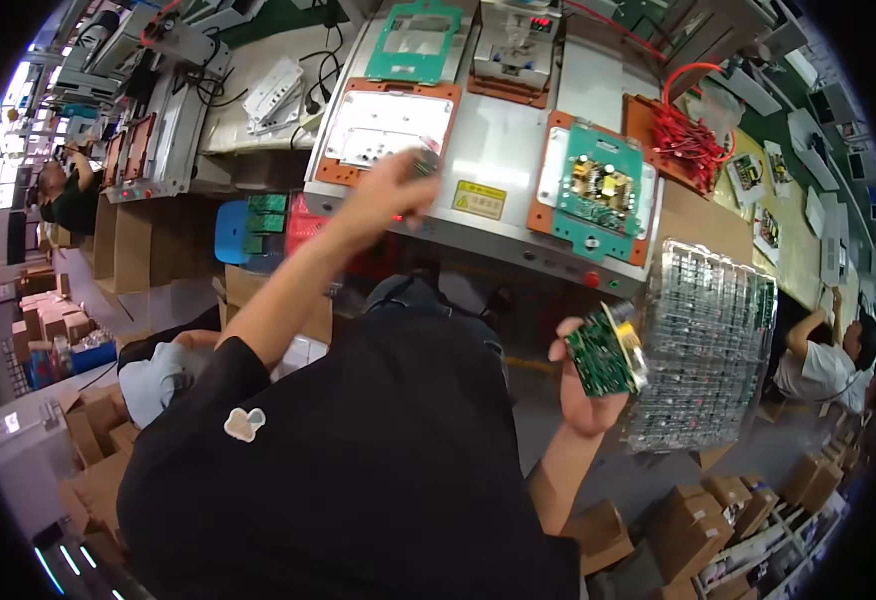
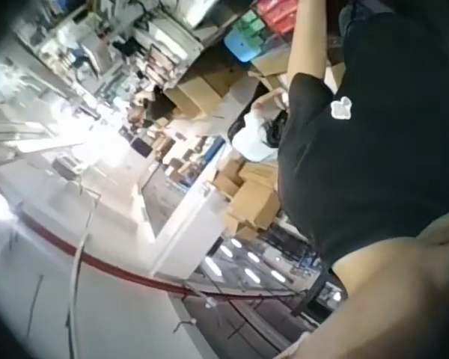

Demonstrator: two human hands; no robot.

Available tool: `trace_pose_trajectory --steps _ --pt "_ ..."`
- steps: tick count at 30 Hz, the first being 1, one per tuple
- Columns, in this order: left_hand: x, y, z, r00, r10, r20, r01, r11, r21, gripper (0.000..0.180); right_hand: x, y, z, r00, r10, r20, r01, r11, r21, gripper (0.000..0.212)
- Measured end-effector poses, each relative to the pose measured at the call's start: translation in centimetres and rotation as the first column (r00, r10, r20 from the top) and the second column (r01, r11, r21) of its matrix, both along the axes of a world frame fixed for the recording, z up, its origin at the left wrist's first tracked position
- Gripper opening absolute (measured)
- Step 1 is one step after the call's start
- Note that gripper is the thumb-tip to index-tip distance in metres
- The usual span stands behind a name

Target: The recorder is testing printed circuit boards (PCBs) by inserting them into a testing fixture and then sorting them into bins based on results.

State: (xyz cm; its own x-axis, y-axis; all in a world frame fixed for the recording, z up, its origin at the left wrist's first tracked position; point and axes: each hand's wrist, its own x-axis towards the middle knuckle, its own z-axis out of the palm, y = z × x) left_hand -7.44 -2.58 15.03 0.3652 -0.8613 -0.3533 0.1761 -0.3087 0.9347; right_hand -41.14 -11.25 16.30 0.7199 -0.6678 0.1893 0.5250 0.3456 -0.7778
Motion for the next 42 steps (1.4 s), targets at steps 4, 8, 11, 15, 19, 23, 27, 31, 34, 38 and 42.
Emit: trace_pose_trajectory --steps 4,8,11,15,19,23,27,31,34,38,42 --pt "7.5 2.6 1.7 0.754 -0.027 0.656 0.024 1.0 0.014 0.036 3.4 1.4 1.5 0.993 0.105 -0.047 -0.102 0.993 0.058 0.071" --pt "10.3 1.2 0.5 0.508 -0.257 0.822 0.35 0.934 0.075 0.036 5.0 4.1 3.3 0.996 -0.046 -0.074 0.054 0.992 0.111 0.079" --pt "9.9 0.2 0.4 0.162 -0.238 0.958 0.568 0.816 0.107 0.035 5.1 6.1 4.6 0.965 -0.222 -0.142 0.242 0.96 0.143 0.087" --pt "10.5 2.3 0.8 0.17 -0.29 0.942 0.561 0.814 0.15 0.036 4.2 8.6 5.4 0.939 -0.323 -0.117 0.337 0.932 0.133 0.085" --pt "12.5 4.1 1.8 0.244 -0.227 0.943 0.517 0.853 0.071 0.037 3.5 10.4 5.9 0.899 -0.428 -0.089 0.435 0.898 0.073 0.083" --pt "13.4 4.3 0.2 0.109 -0.146 0.983 0.499 0.864 0.073 0.032 3.6 10.4 2.2 0.881 -0.469 -0.052 0.471 0.882 0.029 0.082" --pt "16.1 3.7 -0.9 0.107 -0.113 0.988 0.417 0.907 0.059 0.031 4.5 9.8 0.8 0.884 -0.466 -0.026 0.465 0.885 -0.032 0.079" --pt "16.9 3.8 0.1 0.243 -0.251 0.937 0.432 0.893 0.127 0.029 4.4 9.6 0.3 0.918 -0.393 0.042 0.396 0.914 -0.094 0.069" --pt "17.9 4.7 -0.3 0.278 -0.226 0.934 0.426 0.9 0.091 0.03 4.8 9.9 0.0 0.918 -0.391 0.068 0.396 0.911 -0.112 0.069" --pt "17.9 4.2 0.2 0.225 -0.243 0.944 0.408 0.903 0.135 0.03 5.1 10.0 -0.3 0.925 -0.371 0.08 0.378 0.916 -0.135 0.069" --pt "17.3 4.2 1.1 0.135 -0.321 0.938 0.412 0.879 0.241 0.031 5.0 9.9 -0.2 0.93 -0.36 0.072 0.367 0.919 -0.143 0.071"
